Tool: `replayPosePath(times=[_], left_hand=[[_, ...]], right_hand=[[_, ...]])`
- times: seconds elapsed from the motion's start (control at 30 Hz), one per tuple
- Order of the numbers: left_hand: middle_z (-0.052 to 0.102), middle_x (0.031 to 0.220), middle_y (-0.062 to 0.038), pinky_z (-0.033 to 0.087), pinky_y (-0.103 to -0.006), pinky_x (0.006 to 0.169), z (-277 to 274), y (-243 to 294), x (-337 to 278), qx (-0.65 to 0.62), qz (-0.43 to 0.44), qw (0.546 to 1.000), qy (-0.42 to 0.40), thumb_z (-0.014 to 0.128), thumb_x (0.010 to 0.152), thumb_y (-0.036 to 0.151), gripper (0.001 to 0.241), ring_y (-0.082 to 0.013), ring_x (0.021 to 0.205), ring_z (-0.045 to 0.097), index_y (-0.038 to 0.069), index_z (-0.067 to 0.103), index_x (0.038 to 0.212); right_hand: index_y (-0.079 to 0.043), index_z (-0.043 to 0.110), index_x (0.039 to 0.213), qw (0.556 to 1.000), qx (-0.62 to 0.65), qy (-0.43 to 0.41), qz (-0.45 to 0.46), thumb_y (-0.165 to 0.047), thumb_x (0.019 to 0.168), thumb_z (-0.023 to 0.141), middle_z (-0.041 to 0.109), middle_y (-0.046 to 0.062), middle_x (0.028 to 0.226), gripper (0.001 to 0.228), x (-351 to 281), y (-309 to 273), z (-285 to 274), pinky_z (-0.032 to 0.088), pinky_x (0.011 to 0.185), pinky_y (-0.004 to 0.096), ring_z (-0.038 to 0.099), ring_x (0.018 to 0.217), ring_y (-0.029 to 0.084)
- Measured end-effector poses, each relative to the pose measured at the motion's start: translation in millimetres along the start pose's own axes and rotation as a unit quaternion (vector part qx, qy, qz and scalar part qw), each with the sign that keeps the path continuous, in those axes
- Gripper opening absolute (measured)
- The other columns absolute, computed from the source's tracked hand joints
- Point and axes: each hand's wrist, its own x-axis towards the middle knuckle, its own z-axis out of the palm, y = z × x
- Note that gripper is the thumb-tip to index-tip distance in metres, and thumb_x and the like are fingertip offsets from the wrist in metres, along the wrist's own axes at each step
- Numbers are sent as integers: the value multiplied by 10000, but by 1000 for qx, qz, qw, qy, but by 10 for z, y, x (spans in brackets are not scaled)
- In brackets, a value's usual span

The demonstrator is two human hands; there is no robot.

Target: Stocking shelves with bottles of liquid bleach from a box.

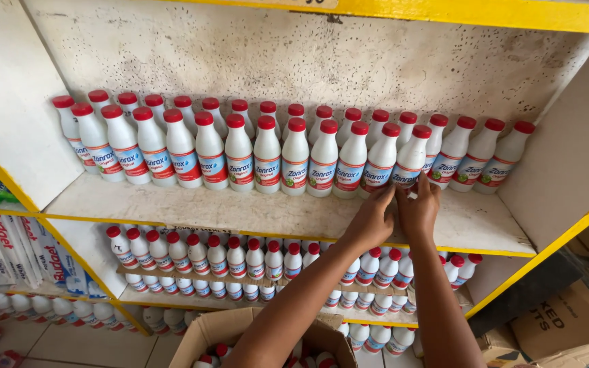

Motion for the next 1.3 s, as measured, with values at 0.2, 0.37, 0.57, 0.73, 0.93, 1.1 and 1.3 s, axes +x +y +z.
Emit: replayPosePath(times=[0.2, 0.37, 0.57, 0.73, 0.93, 1.1, 1.3], left_hand=[[515, 1469, -318, 427, -451, 1134, 9, -57, 3, -7, -2, 1000, 4, 558, 838, -45, 660, -448, 1383, 494, -51, 451, 1490], [623, 1361, -291, 484, -436, 1103, 97, -248, -27, -14, 37, 997, 66, 573, 874, -43, 539, -430, 1294, 600, -29, 542, 1412], [712, 1155, -127, 579, -309, 902, -235, -11, -381, -257, -41, 956, 133, 560, 988, 7, 319, -201, 1054, 726, -15, 613, 1302], [714, 982, -55, 569, -266, 756, -265, 38, -1034, -322, -114, 935, 93, 590, 1036, 72, 236, -117, 860, 716, -6, 634, 1255], [710, 961, -50, 559, -267, 707, 22, -268, -2510, -313, -240, 918, 32, 625, 1026, 104, 213, -100, 789, 677, -17, 667, 1196], [713, 1011, -44, 632, -293, 775, -313, -669, -3054, -431, -324, 836, 99, 633, 998, 98, 201, -102, 898, 713, 13, 643, 1180], [676, 884, -94, 529, -299, 699, -137, -1868, -4386, -303, -362, 851, 232, 640, 1023, 127, 178, -139, 753, 637, 27, 655, 1170]], right_hand=[[-73, 568, 1462, 1000, -2, -4, -10, -132, 872, 824, 586, 185, 1154, 646, 27, 117, 41, 605, 762, 357, 647, 1024, 283], [-17, 562, 1447, 998, -44, -22, -33, -140, 901, 846, 605, 180, 1170, 628, -76, 337, 38, 577, 822, 387, 638, 1035, 302], [2, 582, 1189, 995, 77, 10, -59, 52, 1002, 595, 667, 141, 1151, 194, -1501, -609, -509, 531, 834, 329, 648, 1018, 214], [-91, 764, 1040, 897, 25, -437, 58, -114, 880, 624, 786, 124, 1064, 214, -2873, -2338, -496, 584, 858, 415, 741, 1012, 327], [-83, 500, 1512, 769, 136, -583, -224, -264, 981, 576, 439, 221, 1562, 566, -4435, -1801, -101, 274, 1157, 517, 399, 1415, 392], [-142, 605, 1258, 701, -78, -690, -162, -362, 943, 566, 622, 88, 1351, 386, -3843, -1281, 213, 358, 1212, 406, 496, 1338, 309], [-134, 611, 1252, 702, -173, -690, 47, -281, 799, 746, 680, 183, 1214, 495, -3757, 366, 290, 516, 946, 515, 616, 1160, 391]])
